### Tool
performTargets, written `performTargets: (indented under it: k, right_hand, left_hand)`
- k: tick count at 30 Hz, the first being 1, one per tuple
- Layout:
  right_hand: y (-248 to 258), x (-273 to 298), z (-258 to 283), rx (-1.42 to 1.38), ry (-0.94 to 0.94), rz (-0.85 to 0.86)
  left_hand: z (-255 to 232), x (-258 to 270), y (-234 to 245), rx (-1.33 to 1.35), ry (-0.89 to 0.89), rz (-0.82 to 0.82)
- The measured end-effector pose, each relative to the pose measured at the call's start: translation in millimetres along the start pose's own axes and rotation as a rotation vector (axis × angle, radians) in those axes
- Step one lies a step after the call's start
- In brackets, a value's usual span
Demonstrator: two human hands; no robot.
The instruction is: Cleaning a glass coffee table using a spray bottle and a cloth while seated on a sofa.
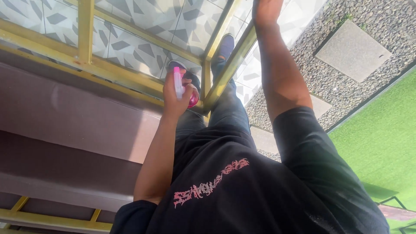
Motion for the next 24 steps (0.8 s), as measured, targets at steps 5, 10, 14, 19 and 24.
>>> performTargets:
  k: [5, 10, 14, 19, 24]
  right_hand:
    - [120, 96, 74, -0.399, 0.098, -0.165]
    - [137, 247, 133, -0.722, 0.311, 0.221]
    - [132, 246, 152, -0.716, 0.372, 0.213]
    - [112, 155, 172, -0.538, 0.147, 0.032]
    - [115, 85, 227, -0.540, -0.192, -0.160]
  left_hand:
    - [9, 24, -5, -0.024, 0.130, -0.051]
    - [19, 36, -2, -0.129, -0.006, -0.078]
    - [19, 36, 17, -0.095, -0.023, -0.040]
    - [52, 21, 52, -0.008, -0.184, -0.050]
    - [83, 6, 111, -0.040, -0.204, 0.019]
Point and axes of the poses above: each hand's wrist, its own x-axis away from the middle knuckle, its own y-axis out of the back of the hand, z = x × y, the point moved 3 cm from there along -x, towards the middle knuckle, and after that the axes turned 1 degree about y, right-handed, at the moved point
